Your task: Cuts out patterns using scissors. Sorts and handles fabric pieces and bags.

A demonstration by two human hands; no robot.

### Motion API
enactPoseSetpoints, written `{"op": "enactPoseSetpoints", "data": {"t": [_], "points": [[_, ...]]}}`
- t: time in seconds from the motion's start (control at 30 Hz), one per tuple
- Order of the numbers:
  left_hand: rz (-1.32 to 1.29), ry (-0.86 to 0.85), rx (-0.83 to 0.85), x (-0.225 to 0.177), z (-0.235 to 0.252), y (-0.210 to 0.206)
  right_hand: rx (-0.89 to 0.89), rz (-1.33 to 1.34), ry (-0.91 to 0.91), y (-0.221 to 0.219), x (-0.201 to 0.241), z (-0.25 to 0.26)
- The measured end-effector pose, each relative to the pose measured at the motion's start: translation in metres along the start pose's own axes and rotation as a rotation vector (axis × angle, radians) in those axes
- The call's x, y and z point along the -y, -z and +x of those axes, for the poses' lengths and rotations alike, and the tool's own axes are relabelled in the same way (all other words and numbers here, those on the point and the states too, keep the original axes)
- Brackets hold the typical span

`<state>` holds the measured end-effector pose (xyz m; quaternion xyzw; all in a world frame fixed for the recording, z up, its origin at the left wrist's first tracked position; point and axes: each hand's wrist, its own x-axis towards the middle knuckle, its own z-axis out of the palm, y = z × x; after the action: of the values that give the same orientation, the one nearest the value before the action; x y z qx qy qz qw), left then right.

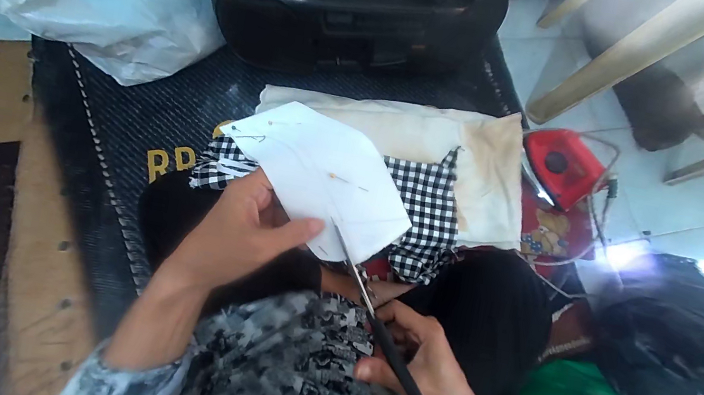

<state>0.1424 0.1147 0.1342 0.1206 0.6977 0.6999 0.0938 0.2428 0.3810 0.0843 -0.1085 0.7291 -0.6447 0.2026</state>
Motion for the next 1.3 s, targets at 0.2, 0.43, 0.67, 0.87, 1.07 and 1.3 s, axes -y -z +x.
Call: {"op": "enactPoseSetpoints", "data": {"t": [0.2, 0.43, 0.67, 0.87, 1.07, 1.3], "points": [[-0.015, 0.007, 0.038, -0.004, -0.001, -0.002, 0.031, 0.019, 0.002, -0.001, 0.004, 0.004], [0.013, 0.010, 0.030, -0.008, 0.000, -0.002, -0.001, 0.008, 0.037, -0.003, 0.005, 0.006], [-0.011, 0.004, 0.048, -0.006, 0.001, -0.004, -0.047, -0.014, 0.039, -0.006, 0.002, 0.002], [0.016, 0.020, 0.065, -0.006, 0.000, -0.005, -0.018, 0.003, -0.008, -0.005, 0.004, 0.005], [0.008, 0.013, 0.085, -0.007, 0.001, -0.005, -0.044, 0.007, 0.025, -0.009, 0.007, 0.010], [-0.067, -0.001, -0.044, -0.002, -0.002, -0.007, -0.070, -0.016, 0.032, -0.010, 0.005, 0.008]]}}
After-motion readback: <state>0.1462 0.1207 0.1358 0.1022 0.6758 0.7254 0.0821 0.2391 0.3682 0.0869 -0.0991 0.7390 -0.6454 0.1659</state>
